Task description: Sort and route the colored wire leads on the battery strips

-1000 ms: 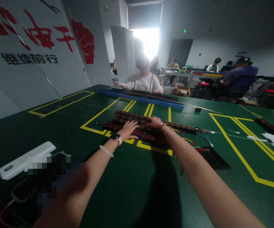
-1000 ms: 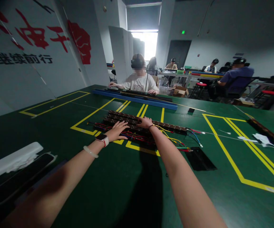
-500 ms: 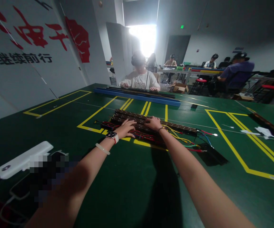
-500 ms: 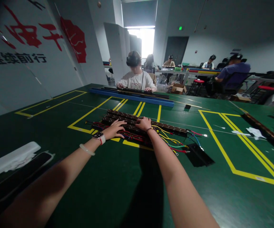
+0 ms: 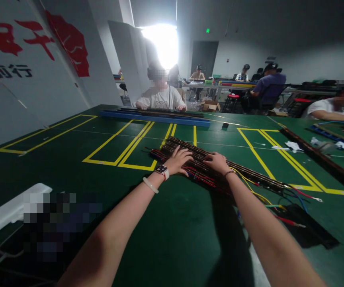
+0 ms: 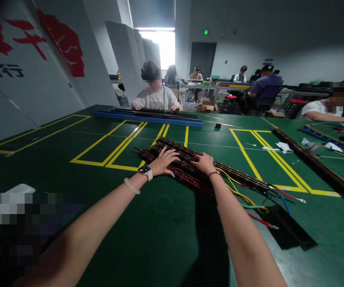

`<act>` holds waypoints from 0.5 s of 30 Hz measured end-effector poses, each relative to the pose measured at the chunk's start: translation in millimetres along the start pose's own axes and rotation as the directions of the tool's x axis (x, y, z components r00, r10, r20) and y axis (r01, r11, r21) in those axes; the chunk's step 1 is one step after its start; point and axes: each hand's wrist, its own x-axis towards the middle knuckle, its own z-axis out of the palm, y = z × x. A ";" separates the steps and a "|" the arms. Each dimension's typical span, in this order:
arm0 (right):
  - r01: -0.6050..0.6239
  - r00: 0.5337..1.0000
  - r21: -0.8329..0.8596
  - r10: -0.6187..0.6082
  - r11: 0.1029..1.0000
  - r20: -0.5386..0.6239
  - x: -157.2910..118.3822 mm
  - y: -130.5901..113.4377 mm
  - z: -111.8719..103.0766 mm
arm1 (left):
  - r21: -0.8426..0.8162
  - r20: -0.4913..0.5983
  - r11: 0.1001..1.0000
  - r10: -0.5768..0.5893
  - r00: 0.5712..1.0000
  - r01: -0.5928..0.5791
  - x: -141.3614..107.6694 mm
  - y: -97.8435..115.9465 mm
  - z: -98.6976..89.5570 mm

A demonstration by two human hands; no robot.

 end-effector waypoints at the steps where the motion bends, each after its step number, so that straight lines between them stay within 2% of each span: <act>1: -0.036 0.999 -0.004 0.036 0.999 -0.001 -10.4 16.4 -3.9 | -0.005 0.002 0.999 0.035 0.999 -0.035 10.6 9.6 5.2; 5: -0.159 0.987 -0.013 0.159 0.987 -0.007 -49.9 68.6 -22.4 | 0.018 0.016 0.993 0.120 0.993 -0.120 49.5 56.4 22.1; 7: -0.246 0.963 -0.050 0.238 0.968 -0.123 -64.7 75.7 -31.1 | 0.048 0.014 0.995 0.083 0.996 -0.084 61.2 84.2 25.0; 9: -0.265 0.930 -0.113 0.223 0.957 -0.292 -73.8 66.2 -36.0 | 0.076 -0.003 0.996 -0.049 0.999 0.049 63.1 112.7 21.5; 11: -0.124 0.924 -0.217 0.033 0.968 -0.382 -77.2 44.2 -34.8 | 0.079 -0.010 0.981 -0.176 0.984 0.176 52.6 138.8 10.5; 12: 0.004 0.923 -0.279 -0.111 0.960 -0.367 -77.2 31.1 -31.7 | 0.069 -0.017 0.974 -0.217 0.976 0.218 42.2 150.0 2.5; 13: 0.160 0.912 -0.340 -0.270 0.927 -0.308 -76.5 18.2 -27.2 | 0.051 -0.033 0.968 -0.242 0.970 0.244 28.5 159.8 -6.8; 15: 0.438 0.842 -0.396 -0.522 0.807 -0.133 -73.8 -2.7 -15.2 | -0.001 -0.107 0.968 -0.250 0.962 0.251 -8.4 174.7 -26.5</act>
